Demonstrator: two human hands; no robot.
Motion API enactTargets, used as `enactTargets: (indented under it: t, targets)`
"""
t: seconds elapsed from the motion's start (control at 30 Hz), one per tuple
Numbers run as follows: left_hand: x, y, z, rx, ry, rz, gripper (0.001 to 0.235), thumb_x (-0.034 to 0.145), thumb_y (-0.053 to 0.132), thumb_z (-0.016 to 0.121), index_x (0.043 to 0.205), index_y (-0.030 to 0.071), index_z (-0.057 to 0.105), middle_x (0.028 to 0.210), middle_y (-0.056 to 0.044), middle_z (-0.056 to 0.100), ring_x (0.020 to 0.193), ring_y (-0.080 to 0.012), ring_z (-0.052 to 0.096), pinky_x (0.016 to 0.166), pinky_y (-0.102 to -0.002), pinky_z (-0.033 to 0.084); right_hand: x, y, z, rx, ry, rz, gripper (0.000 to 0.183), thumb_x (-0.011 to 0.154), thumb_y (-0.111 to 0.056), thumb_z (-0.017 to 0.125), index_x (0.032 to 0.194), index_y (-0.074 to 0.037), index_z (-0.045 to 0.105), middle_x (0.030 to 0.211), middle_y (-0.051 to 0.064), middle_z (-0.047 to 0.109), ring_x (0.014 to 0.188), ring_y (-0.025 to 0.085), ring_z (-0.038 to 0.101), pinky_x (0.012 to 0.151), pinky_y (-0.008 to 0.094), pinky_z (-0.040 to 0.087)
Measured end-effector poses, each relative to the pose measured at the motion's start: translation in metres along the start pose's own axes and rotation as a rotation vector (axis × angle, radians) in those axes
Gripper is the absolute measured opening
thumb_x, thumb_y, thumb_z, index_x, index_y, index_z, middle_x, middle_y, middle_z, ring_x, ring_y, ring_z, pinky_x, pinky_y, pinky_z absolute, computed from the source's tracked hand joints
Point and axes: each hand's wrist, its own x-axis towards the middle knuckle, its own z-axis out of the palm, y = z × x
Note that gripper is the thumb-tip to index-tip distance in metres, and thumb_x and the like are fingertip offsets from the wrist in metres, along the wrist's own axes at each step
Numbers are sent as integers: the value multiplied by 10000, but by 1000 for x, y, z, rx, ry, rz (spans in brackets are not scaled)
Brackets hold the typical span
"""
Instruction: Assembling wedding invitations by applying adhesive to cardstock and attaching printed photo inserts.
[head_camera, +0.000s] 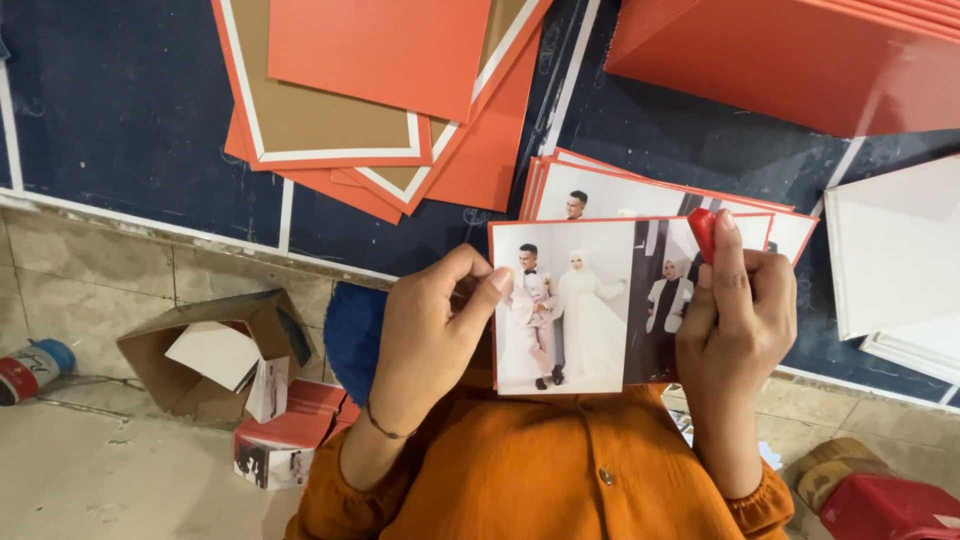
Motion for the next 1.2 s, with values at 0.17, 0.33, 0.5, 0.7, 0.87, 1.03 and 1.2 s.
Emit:
enactTargets:
  t: [0.17, 0.33, 0.5, 0.7, 0.87, 1.03, 1.2]
  targets:
    - [1, -2, 0, 44, -17, -14, 258, 999, 253, 721, 842, 50, 694, 634, -13, 698, 468, -138, 517, 472, -287, 409, 0, -2, -2, 7, -7, 13, 482, 1067, 230, 704, 1527, 88, 730, 1021, 171, 564, 842, 281, 484, 764, 393, 440]
    - [5, -3, -1, 127, 0, 27, 274, 965, 255, 751, 784, 55, 701, 551, -27, 647, 405, -182, 467, 445, -330, 369, 0, 0, -1, 9, -10, 10, 483, 1079, 225, 701, 1540, 87, 726, 1007, 162, 556, 846, 278, 480, 766, 390, 433]
    - [15, -5, -6, 217, -35, 29, 325, 922, 307, 794, 710, 71, 730, 479, -25, 648, 340, -217, 491, 423, -339, 385, 0, -1, -2, -4, -8, 9, 477, 1075, 214, 698, 1534, 86, 729, 1010, 164, 556, 843, 282, 477, 773, 397, 441]
    - [19, -3, -13, 286, -151, -78, 333, 918, 365, 805, 737, 87, 772, 532, 13, 733, 390, -198, 611, 472, -307, 469, 1, -1, -1, 5, -3, 1, 489, 1057, 217, 709, 1527, 85, 730, 1016, 166, 568, 846, 278, 491, 784, 392, 453]
    - [26, -11, -15, 331, -214, 50, 335, 928, 362, 824, 772, 70, 775, 546, -22, 729, 416, -247, 619, 492, -351, 479, 1, 0, -3, 28, 1, -4, 606, 941, 240, 669, 1522, 81, 732, 1016, 173, 573, 829, 289, 476, 749, 393, 429]
    - [40, -11, -12, 405, -108, 286, 319, 932, 319, 865, 786, 76, 718, 609, -42, 689, 492, -288, 591, 537, -407, 461, 11, 4, -2, 73, 15, -18, 508, 1076, 183, 643, 1568, 67, 689, 1039, 170, 535, 836, 279, 467, 737, 388, 400]
    - [47, -5, 0, 495, 14, 377, 323, 961, 337, 867, 807, 105, 704, 633, 16, 685, 532, -232, 617, 549, -373, 473, 15, 9, 2, 50, 57, -15, 538, 1167, 218, 680, 1655, -3, 624, 1115, 156, 520, 928, 257, 497, 781, 353, 417]
